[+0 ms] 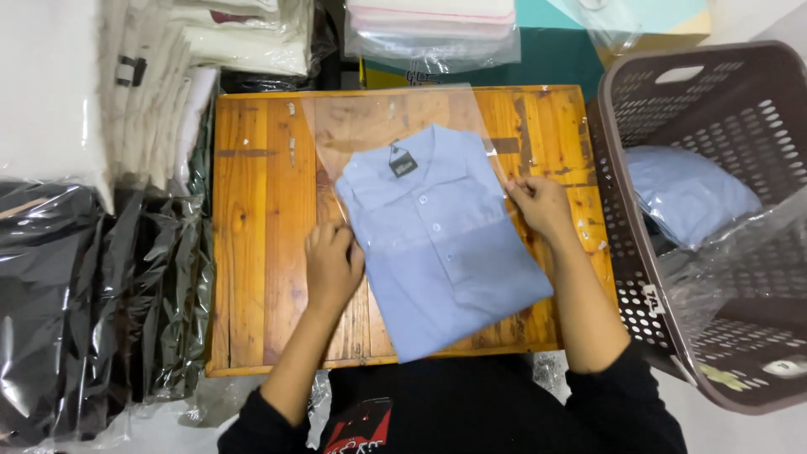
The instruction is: Folding a light blue collared shirt and placing it into a clear plastic packaging bag on a wooden table.
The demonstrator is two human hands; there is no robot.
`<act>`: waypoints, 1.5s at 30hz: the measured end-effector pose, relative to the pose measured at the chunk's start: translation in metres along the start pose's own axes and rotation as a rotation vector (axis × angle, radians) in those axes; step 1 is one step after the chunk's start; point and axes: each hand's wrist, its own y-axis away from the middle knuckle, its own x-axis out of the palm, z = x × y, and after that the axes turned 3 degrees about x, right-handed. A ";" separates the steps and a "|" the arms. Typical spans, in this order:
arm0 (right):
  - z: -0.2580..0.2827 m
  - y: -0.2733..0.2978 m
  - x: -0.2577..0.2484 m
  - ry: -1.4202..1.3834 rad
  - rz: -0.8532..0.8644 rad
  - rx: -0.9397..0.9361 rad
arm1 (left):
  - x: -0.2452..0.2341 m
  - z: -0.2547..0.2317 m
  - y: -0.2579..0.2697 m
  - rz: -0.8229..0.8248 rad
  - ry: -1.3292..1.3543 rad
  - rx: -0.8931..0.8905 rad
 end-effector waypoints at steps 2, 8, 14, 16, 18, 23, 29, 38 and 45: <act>-0.005 0.011 -0.005 -0.024 0.072 0.001 | -0.005 -0.011 0.017 0.039 -0.001 -0.053; 0.011 0.096 -0.034 -0.124 0.138 0.157 | 0.002 -0.039 0.084 0.080 0.087 -0.079; -0.025 0.130 -0.012 -0.285 -0.066 0.175 | 0.016 -0.051 0.097 0.080 -0.013 0.056; -0.033 0.122 0.007 -0.257 -0.144 0.147 | 0.020 -0.044 0.077 0.049 -0.097 0.104; -0.020 0.105 0.014 -0.226 -0.229 0.105 | 0.030 -0.027 0.042 0.002 -0.178 0.155; -0.017 0.072 0.026 -0.150 -0.139 0.066 | 0.008 0.007 -0.034 0.096 -0.191 0.109; 0.017 0.119 -0.023 -0.008 0.064 0.267 | -0.002 0.000 0.017 0.092 0.099 0.071; -0.025 0.203 -0.032 -0.306 0.096 0.410 | -0.049 -0.045 0.113 0.198 0.203 0.016; -0.008 0.212 -0.030 -0.517 0.080 0.479 | -0.075 -0.056 0.101 0.192 0.807 -0.307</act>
